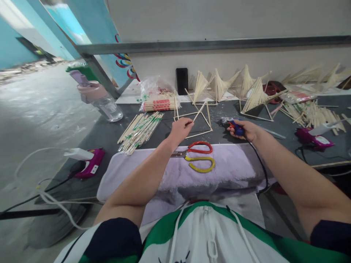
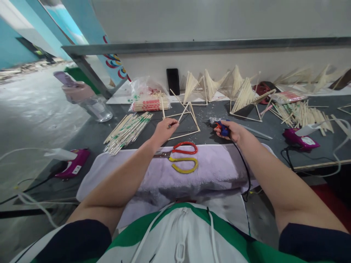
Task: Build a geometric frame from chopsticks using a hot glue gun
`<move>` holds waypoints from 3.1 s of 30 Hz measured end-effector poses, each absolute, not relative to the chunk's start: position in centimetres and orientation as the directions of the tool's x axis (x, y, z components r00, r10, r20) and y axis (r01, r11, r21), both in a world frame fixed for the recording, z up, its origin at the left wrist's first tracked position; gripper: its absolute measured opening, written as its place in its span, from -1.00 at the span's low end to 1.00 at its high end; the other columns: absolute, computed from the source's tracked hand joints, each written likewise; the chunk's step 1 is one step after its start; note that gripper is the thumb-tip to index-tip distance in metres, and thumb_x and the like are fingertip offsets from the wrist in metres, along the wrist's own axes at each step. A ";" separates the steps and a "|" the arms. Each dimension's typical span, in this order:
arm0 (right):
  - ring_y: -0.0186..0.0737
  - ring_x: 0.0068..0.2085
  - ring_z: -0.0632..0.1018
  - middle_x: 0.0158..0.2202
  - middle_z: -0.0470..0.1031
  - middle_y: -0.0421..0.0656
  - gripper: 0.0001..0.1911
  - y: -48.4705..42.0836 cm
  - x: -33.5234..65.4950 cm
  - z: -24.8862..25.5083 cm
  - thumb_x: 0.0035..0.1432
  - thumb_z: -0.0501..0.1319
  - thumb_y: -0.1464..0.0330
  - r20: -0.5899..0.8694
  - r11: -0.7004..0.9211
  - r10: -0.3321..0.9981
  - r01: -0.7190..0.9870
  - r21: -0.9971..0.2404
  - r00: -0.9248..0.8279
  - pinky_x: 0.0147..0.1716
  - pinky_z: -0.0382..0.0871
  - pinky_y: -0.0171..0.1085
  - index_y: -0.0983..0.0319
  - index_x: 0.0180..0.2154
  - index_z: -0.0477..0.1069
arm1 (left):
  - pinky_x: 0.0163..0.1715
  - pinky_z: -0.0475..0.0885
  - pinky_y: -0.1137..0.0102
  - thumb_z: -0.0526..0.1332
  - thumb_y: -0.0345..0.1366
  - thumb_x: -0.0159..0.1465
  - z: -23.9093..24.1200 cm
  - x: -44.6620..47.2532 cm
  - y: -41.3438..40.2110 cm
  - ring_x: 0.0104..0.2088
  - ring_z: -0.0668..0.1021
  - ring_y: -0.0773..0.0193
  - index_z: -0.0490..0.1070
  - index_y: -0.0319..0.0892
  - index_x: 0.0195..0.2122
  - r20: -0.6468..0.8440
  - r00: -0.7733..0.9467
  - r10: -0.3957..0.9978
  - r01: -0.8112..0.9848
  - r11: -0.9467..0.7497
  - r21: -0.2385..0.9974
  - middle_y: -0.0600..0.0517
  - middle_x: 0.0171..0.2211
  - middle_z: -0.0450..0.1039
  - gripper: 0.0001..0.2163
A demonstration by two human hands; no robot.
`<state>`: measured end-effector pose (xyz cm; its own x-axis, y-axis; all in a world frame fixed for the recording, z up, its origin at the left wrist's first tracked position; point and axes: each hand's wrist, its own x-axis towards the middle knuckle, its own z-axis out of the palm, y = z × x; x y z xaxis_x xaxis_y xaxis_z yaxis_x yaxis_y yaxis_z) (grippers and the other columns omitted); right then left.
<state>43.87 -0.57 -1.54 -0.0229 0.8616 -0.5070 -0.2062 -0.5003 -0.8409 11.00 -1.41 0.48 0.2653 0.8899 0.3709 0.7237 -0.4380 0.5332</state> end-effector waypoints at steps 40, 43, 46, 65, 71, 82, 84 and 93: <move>-0.18 -0.24 0.59 0.29 0.32 0.01 -0.34 3.6 30.6 -1.3 0.28 0.13 0.13 0.433 0.488 0.868 0.262 -0.832 -0.243 -0.29 0.62 -0.13 0.12 0.36 0.17 | 0.04 0.50 0.26 0.18 -0.36 0.31 1.2 12.6 0.7 -0.03 0.63 0.13 0.53 -0.15 0.07 0.579 0.192 0.793 0.637 -0.549 0.541 -0.08 0.00 0.60 -0.68; -0.16 -0.25 0.59 0.31 0.27 0.02 -0.36 2.3 30.2 -1.1 0.28 0.14 0.15 0.424 0.470 0.878 0.233 -0.851 -0.223 -0.39 0.63 -0.13 0.10 0.35 0.20 | 0.01 0.51 0.28 0.16 -0.35 0.32 1.5 11.9 0.1 -0.07 0.64 0.16 0.52 -0.14 0.09 0.553 0.206 0.808 0.614 -0.546 0.569 -0.06 -0.01 0.61 -0.67; -0.19 -0.30 0.60 0.32 0.26 0.00 -0.40 1.3 30.0 -1.0 0.29 0.13 0.18 0.463 0.503 0.860 0.202 -0.840 -0.217 -0.43 0.63 -0.12 0.07 0.33 0.23 | 0.01 0.50 0.30 0.20 -0.30 0.33 1.7 11.6 -0.4 -0.05 0.63 0.17 0.52 -0.12 0.10 0.572 0.220 0.790 0.593 -0.574 0.564 -0.05 -0.02 0.61 -0.67; -0.10 0.19 0.49 0.20 0.47 -0.10 -0.51 1.5 30.1 -1.4 0.25 0.20 0.31 0.614 0.638 0.770 0.240 -0.732 -0.173 0.24 0.36 -0.03 0.09 0.21 0.41 | -0.13 0.55 0.36 0.26 -0.19 0.31 2.8 13.7 0.3 -0.24 0.64 0.29 0.62 -0.11 -0.08 0.514 0.068 0.855 0.343 -0.504 0.793 0.01 -0.16 0.65 -0.77; -0.10 0.25 0.44 0.25 0.43 -0.15 -0.48 1.6 30.2 -1.4 0.26 0.19 0.34 0.611 0.638 0.770 0.259 -0.725 -0.185 0.29 0.27 0.03 0.03 0.25 0.37 | -0.19 0.58 0.37 0.29 -0.15 0.29 2.8 13.8 0.5 -0.33 0.64 0.33 0.61 -0.10 -0.05 0.479 0.070 0.875 0.286 -0.478 0.830 0.01 -0.18 0.66 -0.73; -0.09 0.29 0.40 0.28 0.38 -0.09 -0.50 1.9 30.4 -1.8 0.30 0.17 0.24 0.632 0.666 0.746 0.261 -0.699 -0.211 0.32 0.23 0.02 0.08 0.25 0.36 | -0.24 0.57 0.41 0.30 -0.15 0.28 2.6 13.8 0.4 -0.37 0.63 0.35 0.63 -0.09 -0.08 0.485 0.019 0.874 0.276 -0.471 0.838 0.05 -0.28 0.66 -0.75; -0.09 0.30 0.39 0.29 0.37 -0.08 -0.49 2.0 30.4 -1.9 0.30 0.17 0.21 0.629 0.662 0.749 0.262 -0.702 -0.208 0.33 0.22 0.01 0.09 0.26 0.36 | -0.25 0.57 0.41 0.31 -0.16 0.27 2.7 13.9 0.3 -0.37 0.63 0.34 0.64 -0.11 -0.10 0.482 0.015 0.876 0.275 -0.467 0.841 0.04 -0.29 0.66 -0.76; -0.06 0.31 0.37 0.31 0.34 -0.10 -0.47 2.2 30.3 -2.2 0.30 0.18 0.16 0.616 0.650 0.758 0.171 -0.740 -0.214 0.32 0.24 0.03 0.05 0.28 0.33 | -0.24 0.56 0.42 0.30 -0.18 0.28 2.5 14.1 0.8 -0.38 0.61 0.37 0.63 -0.07 -0.10 0.452 0.025 0.892 0.250 -0.443 0.861 0.08 -0.37 0.63 -0.78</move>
<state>30.30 2.16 -2.24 -0.2137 0.7578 0.6165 0.1708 0.6503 -0.7402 14.08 0.75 2.46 0.0248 0.8916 0.4521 0.2501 -0.4434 0.8607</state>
